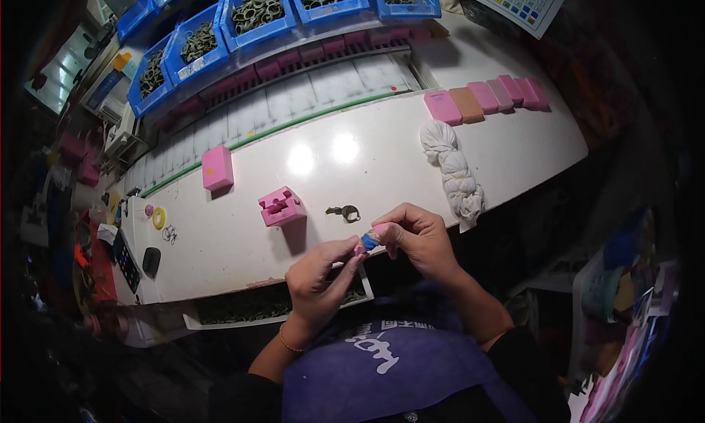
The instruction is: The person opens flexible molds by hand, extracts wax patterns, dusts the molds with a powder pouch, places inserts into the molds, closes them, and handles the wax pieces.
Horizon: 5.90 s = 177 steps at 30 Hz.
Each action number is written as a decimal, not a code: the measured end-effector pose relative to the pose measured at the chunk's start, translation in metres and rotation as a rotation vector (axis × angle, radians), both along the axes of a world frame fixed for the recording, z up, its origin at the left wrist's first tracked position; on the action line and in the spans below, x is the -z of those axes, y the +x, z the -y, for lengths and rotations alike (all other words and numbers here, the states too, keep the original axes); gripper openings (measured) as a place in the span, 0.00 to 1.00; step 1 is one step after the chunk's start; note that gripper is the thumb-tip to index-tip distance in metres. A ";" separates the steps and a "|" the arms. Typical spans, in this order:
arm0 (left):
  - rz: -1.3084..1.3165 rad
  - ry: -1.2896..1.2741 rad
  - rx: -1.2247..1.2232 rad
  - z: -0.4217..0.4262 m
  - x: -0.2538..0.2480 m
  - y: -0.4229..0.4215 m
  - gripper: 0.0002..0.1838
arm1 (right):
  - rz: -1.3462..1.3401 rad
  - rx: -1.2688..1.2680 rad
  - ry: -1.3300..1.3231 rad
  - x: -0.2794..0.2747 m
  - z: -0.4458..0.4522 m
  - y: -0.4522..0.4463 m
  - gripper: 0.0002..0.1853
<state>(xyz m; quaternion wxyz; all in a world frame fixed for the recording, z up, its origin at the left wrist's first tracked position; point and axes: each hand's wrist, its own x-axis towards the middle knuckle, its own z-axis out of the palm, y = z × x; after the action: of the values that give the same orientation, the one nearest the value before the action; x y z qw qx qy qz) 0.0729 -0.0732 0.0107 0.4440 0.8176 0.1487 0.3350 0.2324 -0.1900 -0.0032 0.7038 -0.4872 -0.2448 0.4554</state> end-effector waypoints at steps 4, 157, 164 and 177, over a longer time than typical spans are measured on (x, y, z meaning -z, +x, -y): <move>-0.033 -0.267 0.009 0.005 -0.002 -0.002 0.12 | 0.104 0.030 0.000 0.001 0.001 -0.005 0.13; -0.409 -0.875 0.267 -0.124 0.000 -0.049 0.36 | 1.394 -0.281 -0.098 -0.015 -0.115 -0.040 0.38; -0.136 -1.176 0.445 -0.109 0.015 -0.057 0.53 | 0.770 -0.606 0.160 -0.042 -0.099 -0.012 0.40; -0.047 -1.297 0.620 -0.065 0.050 -0.053 0.48 | 0.663 -0.601 0.318 -0.045 -0.080 -0.024 0.20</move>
<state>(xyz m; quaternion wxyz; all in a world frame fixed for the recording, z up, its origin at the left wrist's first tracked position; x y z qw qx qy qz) 0.0196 -0.0081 -0.0395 0.9118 0.4007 0.0881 0.0201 0.2088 -0.1101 0.0414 0.4908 -0.4000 -0.6530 0.4157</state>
